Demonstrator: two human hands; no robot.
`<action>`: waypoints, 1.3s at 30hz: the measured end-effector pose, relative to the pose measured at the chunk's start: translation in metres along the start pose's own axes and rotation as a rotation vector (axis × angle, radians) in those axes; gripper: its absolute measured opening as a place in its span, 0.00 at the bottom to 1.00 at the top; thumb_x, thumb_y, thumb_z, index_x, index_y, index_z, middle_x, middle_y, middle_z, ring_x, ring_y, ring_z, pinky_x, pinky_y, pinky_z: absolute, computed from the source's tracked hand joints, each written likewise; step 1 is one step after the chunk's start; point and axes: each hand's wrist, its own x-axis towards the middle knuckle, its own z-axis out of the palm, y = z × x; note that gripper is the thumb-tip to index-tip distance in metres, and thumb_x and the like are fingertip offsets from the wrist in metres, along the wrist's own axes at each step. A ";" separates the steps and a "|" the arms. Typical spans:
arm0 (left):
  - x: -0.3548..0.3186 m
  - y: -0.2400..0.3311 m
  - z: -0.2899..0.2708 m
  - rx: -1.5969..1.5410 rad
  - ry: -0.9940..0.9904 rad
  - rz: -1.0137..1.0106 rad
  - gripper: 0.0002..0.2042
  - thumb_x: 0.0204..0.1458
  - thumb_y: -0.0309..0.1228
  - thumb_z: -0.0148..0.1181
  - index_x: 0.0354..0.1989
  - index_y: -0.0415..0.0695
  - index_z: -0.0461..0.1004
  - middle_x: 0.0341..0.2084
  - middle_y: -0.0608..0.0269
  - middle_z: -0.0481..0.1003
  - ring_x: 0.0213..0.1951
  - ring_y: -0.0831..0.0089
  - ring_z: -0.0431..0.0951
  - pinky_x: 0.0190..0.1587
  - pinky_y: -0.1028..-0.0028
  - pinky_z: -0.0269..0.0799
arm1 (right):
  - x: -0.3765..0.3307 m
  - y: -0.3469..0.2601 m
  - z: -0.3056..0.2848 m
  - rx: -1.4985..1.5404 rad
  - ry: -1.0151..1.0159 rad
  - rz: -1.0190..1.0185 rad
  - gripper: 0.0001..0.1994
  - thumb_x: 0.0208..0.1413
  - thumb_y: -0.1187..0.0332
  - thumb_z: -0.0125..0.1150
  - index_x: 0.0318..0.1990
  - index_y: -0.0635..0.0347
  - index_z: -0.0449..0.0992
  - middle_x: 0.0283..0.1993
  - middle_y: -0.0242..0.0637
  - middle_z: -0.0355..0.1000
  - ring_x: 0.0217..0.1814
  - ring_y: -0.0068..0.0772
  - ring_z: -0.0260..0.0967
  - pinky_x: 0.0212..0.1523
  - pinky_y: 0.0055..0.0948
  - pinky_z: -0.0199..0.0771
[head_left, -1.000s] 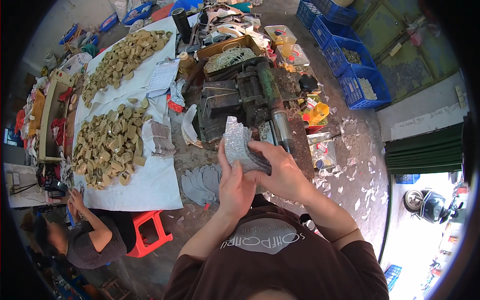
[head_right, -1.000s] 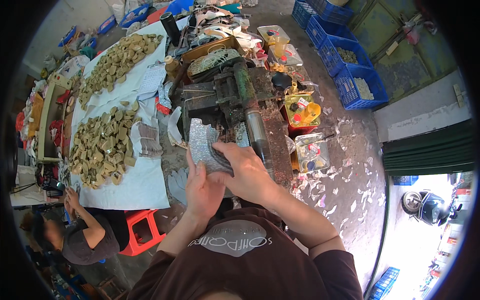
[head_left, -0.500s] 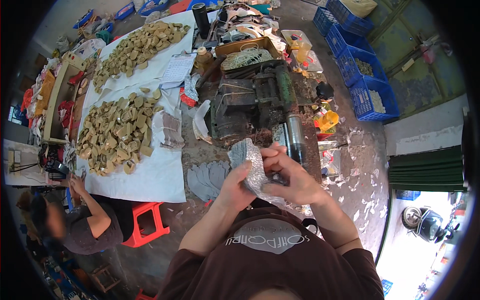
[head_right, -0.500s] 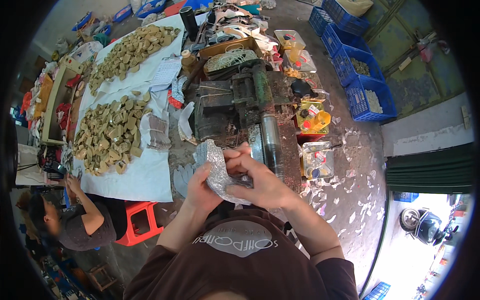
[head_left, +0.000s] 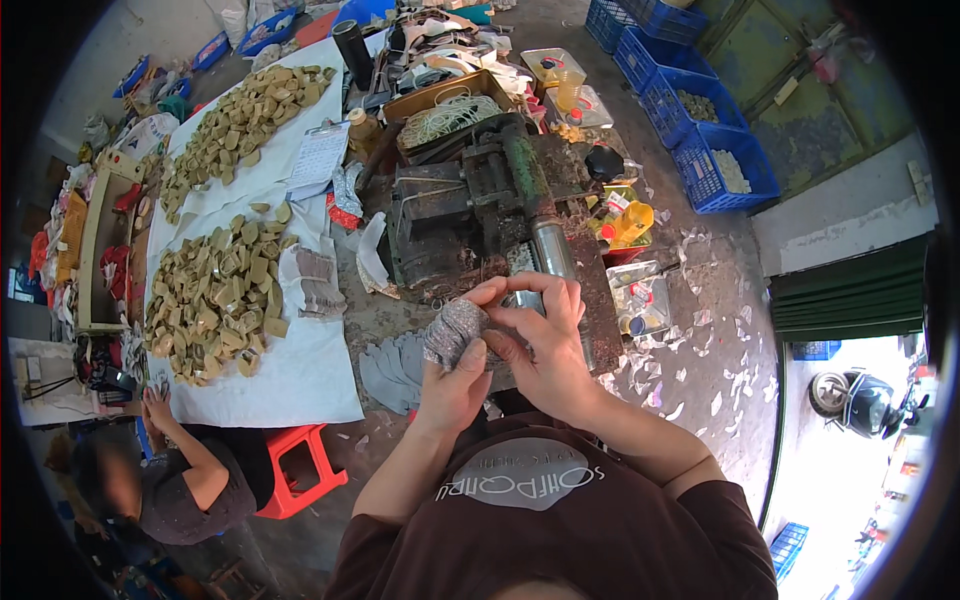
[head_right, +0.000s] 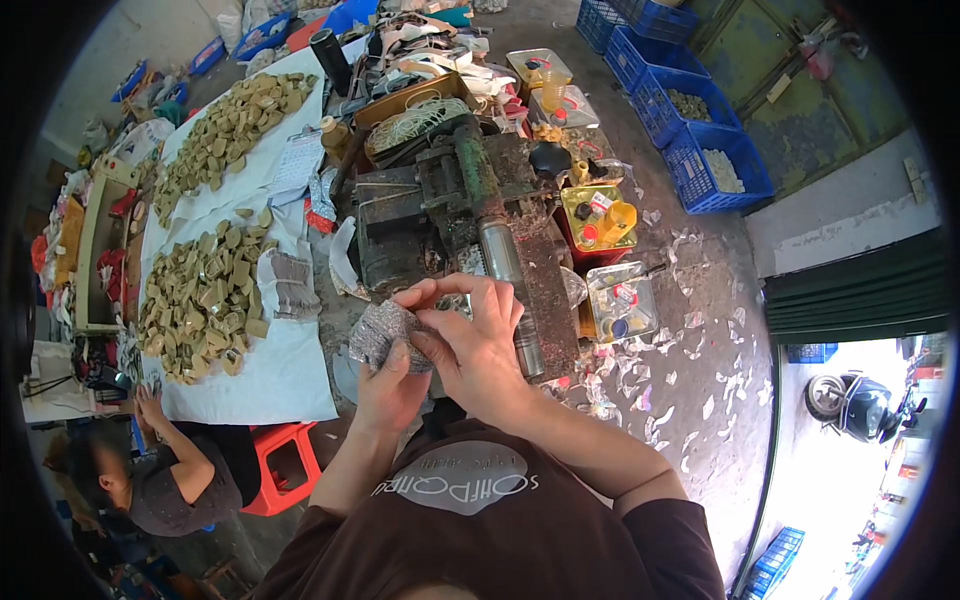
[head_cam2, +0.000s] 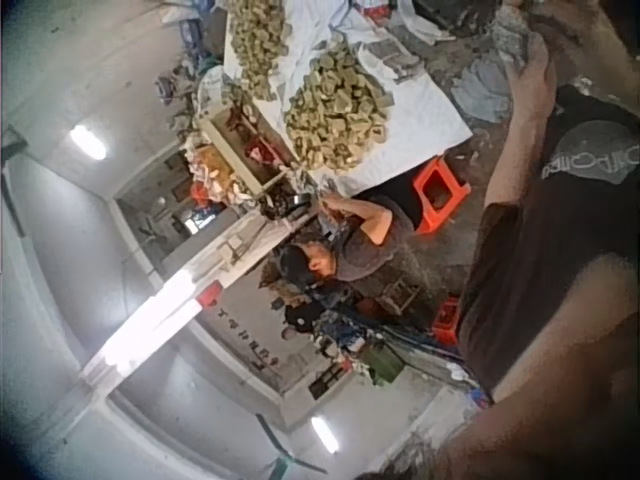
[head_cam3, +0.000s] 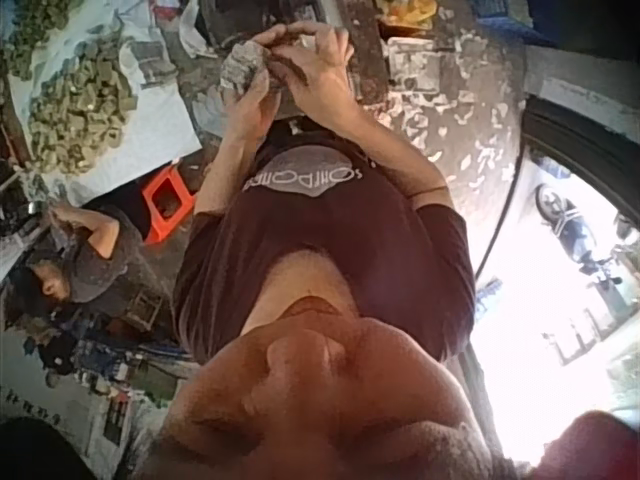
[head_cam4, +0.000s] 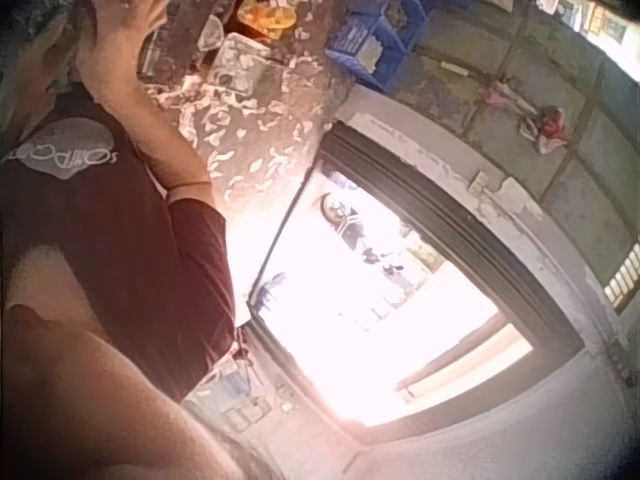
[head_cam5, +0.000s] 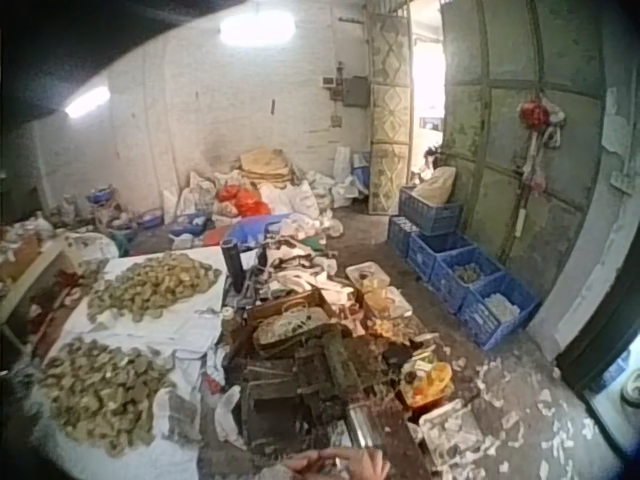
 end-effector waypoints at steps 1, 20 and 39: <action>-0.001 -0.001 0.003 0.018 0.009 0.006 0.25 0.53 0.29 0.57 0.59 0.39 0.60 0.60 0.54 0.59 0.62 0.64 0.57 0.64 0.63 0.49 | -0.001 -0.001 0.000 -0.034 0.025 -0.015 0.13 0.41 0.77 0.66 0.37 0.54 0.75 0.50 0.38 0.63 0.50 0.44 0.56 0.47 0.41 0.54; 0.001 -0.019 0.026 0.181 0.091 0.056 0.21 0.55 0.24 0.51 0.58 0.39 0.58 0.54 0.56 0.64 0.57 0.67 0.62 0.61 0.67 0.55 | -0.005 0.020 -0.005 0.089 0.112 -0.031 0.12 0.42 0.76 0.65 0.37 0.55 0.75 0.48 0.37 0.63 0.47 0.41 0.57 0.44 0.39 0.55; -0.004 -0.009 -0.019 1.272 -0.013 -0.131 0.22 0.46 0.17 0.56 0.53 0.38 0.62 0.47 0.54 0.65 0.50 0.61 0.66 0.53 0.67 0.60 | 0.009 0.130 -0.106 -0.092 -0.275 0.231 0.02 0.50 0.77 0.55 0.31 0.64 0.71 0.22 0.40 0.68 0.23 0.36 0.67 0.27 0.32 0.65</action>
